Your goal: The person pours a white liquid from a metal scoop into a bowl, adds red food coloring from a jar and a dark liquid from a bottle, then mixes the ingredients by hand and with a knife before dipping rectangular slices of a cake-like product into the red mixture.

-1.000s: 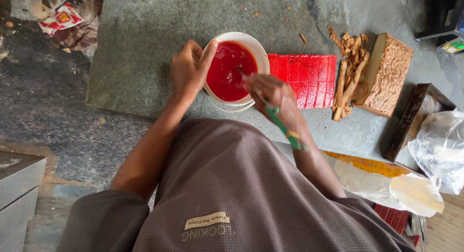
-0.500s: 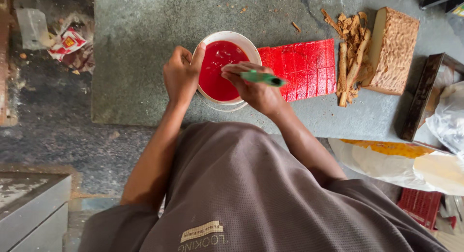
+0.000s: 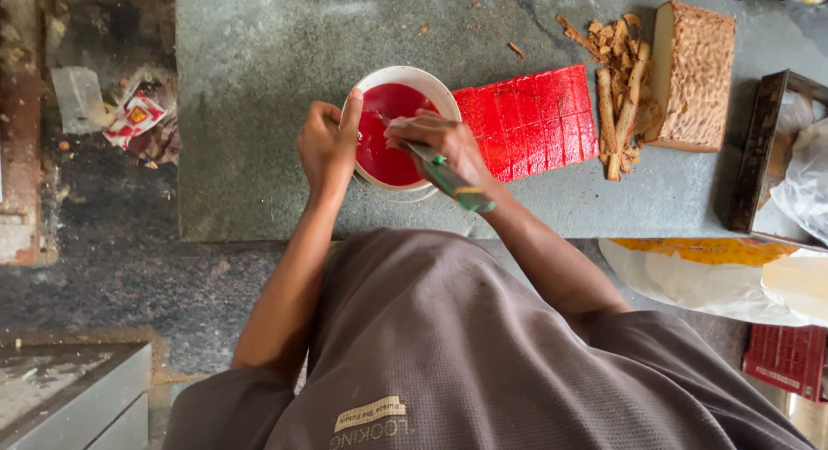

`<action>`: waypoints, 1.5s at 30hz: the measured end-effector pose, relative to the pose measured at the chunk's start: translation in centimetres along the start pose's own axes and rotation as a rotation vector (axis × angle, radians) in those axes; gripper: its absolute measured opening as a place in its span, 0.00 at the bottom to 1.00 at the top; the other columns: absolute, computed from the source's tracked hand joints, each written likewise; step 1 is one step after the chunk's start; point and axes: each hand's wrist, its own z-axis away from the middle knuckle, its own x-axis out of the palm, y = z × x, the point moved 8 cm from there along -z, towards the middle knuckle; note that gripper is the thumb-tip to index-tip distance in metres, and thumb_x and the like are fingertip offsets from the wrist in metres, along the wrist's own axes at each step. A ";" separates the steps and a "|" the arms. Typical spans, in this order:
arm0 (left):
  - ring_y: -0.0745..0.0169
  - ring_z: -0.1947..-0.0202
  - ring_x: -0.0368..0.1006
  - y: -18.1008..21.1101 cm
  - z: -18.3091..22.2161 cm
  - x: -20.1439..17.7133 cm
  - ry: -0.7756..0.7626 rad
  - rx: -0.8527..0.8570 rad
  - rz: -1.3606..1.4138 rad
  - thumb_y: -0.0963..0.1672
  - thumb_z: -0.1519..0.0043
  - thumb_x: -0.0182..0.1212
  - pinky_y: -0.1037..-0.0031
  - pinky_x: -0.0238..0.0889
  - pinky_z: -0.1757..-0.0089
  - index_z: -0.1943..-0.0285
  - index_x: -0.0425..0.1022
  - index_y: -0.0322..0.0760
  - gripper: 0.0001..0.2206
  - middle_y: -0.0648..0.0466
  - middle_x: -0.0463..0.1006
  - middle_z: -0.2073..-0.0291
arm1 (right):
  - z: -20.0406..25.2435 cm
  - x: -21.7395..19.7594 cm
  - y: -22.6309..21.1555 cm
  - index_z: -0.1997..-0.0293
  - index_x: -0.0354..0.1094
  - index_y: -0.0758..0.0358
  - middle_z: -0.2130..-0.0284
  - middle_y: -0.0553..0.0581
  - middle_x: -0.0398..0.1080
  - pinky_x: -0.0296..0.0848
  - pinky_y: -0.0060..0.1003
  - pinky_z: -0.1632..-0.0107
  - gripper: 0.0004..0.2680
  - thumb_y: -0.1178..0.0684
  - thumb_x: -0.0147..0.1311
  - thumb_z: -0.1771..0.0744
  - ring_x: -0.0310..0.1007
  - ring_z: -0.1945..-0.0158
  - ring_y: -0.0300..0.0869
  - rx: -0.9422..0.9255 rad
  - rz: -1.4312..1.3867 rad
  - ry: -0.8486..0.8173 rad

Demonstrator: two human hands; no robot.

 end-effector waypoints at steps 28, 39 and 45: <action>0.39 0.65 0.78 1.9 0.8 0.0 0.070 0.202 -0.087 0.56 0.29 0.53 0.53 0.68 0.62 0.59 0.72 0.31 0.23 0.39 0.80 0.68 | 1.1 2.8 0.6 0.51 0.77 0.64 0.46 0.61 0.76 0.59 0.58 0.28 0.11 0.61 0.58 0.37 0.73 0.37 0.52 0.061 0.084 -0.065; 0.35 0.66 0.79 2.2 0.8 -0.3 0.098 0.174 -0.047 0.54 0.31 0.56 0.52 0.68 0.63 0.59 0.72 0.33 0.19 0.38 0.81 0.69 | 3.8 4.3 -0.5 0.49 0.77 0.60 0.46 0.60 0.76 0.61 0.54 0.27 0.11 0.60 0.56 0.36 0.74 0.38 0.49 0.032 0.097 -0.137; 0.35 0.66 0.79 2.0 1.0 -0.4 0.075 0.148 -0.066 0.54 0.31 0.56 0.51 0.67 0.64 0.59 0.72 0.33 0.19 0.38 0.81 0.69 | 2.6 1.2 2.1 0.47 0.76 0.63 0.45 0.60 0.76 0.63 0.52 0.28 0.10 0.58 0.56 0.33 0.74 0.36 0.50 0.126 0.117 -0.047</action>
